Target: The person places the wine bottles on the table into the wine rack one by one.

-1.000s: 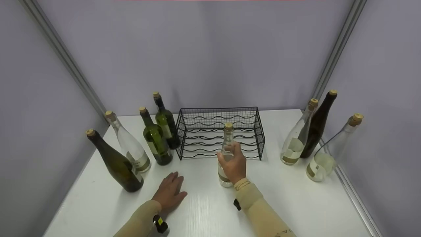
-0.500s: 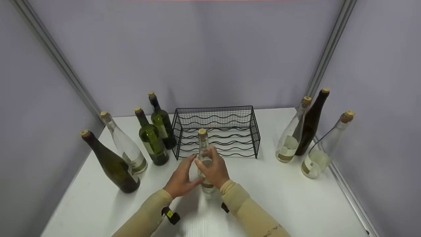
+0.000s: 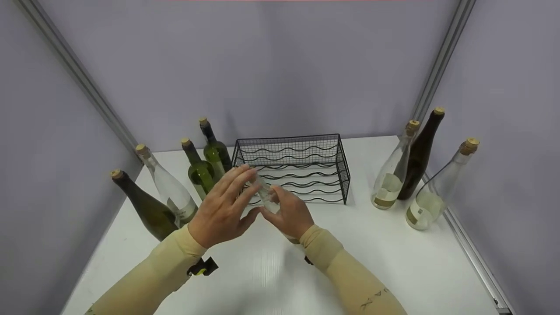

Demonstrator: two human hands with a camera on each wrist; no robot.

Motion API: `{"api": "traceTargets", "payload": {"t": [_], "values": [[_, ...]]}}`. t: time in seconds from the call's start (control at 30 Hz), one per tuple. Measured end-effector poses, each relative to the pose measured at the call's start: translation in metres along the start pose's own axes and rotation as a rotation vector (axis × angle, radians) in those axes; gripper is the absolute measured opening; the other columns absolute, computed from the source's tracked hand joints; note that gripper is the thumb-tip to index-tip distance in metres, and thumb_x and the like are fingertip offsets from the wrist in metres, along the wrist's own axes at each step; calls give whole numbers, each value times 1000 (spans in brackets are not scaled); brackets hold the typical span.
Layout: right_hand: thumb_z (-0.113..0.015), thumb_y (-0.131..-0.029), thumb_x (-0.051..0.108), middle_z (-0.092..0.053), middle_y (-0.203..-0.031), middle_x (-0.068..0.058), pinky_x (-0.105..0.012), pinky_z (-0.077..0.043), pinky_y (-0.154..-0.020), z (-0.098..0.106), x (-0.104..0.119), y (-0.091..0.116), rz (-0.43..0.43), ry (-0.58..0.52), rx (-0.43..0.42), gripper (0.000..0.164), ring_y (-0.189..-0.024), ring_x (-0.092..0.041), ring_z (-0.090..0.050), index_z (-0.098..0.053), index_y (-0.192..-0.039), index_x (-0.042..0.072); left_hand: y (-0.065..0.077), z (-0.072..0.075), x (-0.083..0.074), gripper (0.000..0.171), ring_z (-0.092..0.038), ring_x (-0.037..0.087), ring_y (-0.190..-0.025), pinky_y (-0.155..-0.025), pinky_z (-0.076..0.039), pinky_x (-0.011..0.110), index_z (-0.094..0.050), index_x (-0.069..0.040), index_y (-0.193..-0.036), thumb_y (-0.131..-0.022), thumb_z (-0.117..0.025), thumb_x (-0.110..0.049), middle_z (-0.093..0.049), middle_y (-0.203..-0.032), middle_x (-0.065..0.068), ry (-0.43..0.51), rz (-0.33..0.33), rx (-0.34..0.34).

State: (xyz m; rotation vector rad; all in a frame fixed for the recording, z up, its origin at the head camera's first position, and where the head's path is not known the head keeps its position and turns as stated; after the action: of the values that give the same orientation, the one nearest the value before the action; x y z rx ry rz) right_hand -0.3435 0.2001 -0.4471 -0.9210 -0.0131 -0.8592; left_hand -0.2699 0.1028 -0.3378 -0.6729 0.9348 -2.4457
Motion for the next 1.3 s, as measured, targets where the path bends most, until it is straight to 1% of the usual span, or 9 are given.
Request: {"api": "traceTargets", "payload": {"t": [0.2,0.3,0.37,0.5,0.67,0.77,0.93,1.07,1.3], "values": [[-71,-77,28,-58,-116,-8,-32,-48,-82,-21,17,4,65,175,207,65,-100,-19,-57,-45,-129,1,-1,-48,-16,44,-36,32,-126,-105,-23,45,-54,-1,-123,-85,-54,-23,-51,-125,14,-294,-79,468],[-71,-77,34,-59,-113,-2,-30,-47,-82,-33,23,9,65,180,315,63,-99,-15,-56,-48,-128,6,11,-71,-12,33,-50,31,-110,-98,-34,44,-61,-3,-113,-87,-54,-23,-60,-111,11,-353,-25,678],[-73,-75,34,-58,-111,1,-29,-46,-82,-38,24,10,42,148,357,63,-97,-13,-56,-49,-128,10,17,-81,-8,24,-58,27,-90,-84,-44,40,-66,-6,-100,-86,-55,-22,-62,-93,7,-369,22,743],[-76,-72,28,-59,-106,3,-28,-47,-80,-43,23,11,19,119,383,61,-93,-11,-56,-50,-125,12,24,-94,-1,13,-55,16,-59,-53,-44,33,-66,-13,-87,-84,-58,-22,-56,-69,-1,-360,100,769],[-75,-74,26,-55,-118,3,-29,-43,-88,-48,26,13,32,48,395,69,-104,-12,-53,-42,-133,13,35,-109,8,20,-54,13,-58,-47,-42,32,-67,-13,-97,-85,-58,-25,-58,-69,-2,-378,148,856],[-72,-77,34,-52,-121,7,-28,-43,-89,-51,24,15,2,-24,416,69,-105,-10,-52,-37,-135,21,43,-115,10,13,-47,11,-52,-44,-39,30,-64,-19,-74,-84,-59,-26,-50,-61,-4,-395,150,887],[-62,-80,51,-57,-111,7,-30,-47,-80,-48,9,23,-84,-92,462,61,-93,-8,-57,-40,-130,24,54,-108,17,25,-42,10,-42,-37,-35,29,-54,-21,-57,-79,-64,-26,-46,-48,-5,-345,210,741],[-51,-88,51,-58,-116,0,-37,-45,-87,-27,-22,25,-197,-89,460,50,-103,-12,-55,-46,-127,19,66,-101,28,23,-48,13,-43,-36,-38,31,-58,-19,-61,-68,-73,-33,-51,-51,-3,-263,269,661],[-43,-93,47,-55,-115,-12,-46,-43,-86,44,-120,11,-485,78,242,53,-106,-27,-51,-46,-126,5,103,-104,50,41,-51,15,-47,-42,-44,33,-56,-14,-65,-59,-81,-46,-53,-56,-2,-73,465,732]]}}
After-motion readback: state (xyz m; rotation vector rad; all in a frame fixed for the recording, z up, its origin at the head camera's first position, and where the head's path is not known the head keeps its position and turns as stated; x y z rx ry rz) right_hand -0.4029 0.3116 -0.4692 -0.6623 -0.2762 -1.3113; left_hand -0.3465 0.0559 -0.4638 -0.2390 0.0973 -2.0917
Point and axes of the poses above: each hand's wrist, its own y-axis away from the middle knuckle, its own z-axis out of the back of the hand, x = y × z, the point moved 10 cm from there along -y, towards the middle knuckle
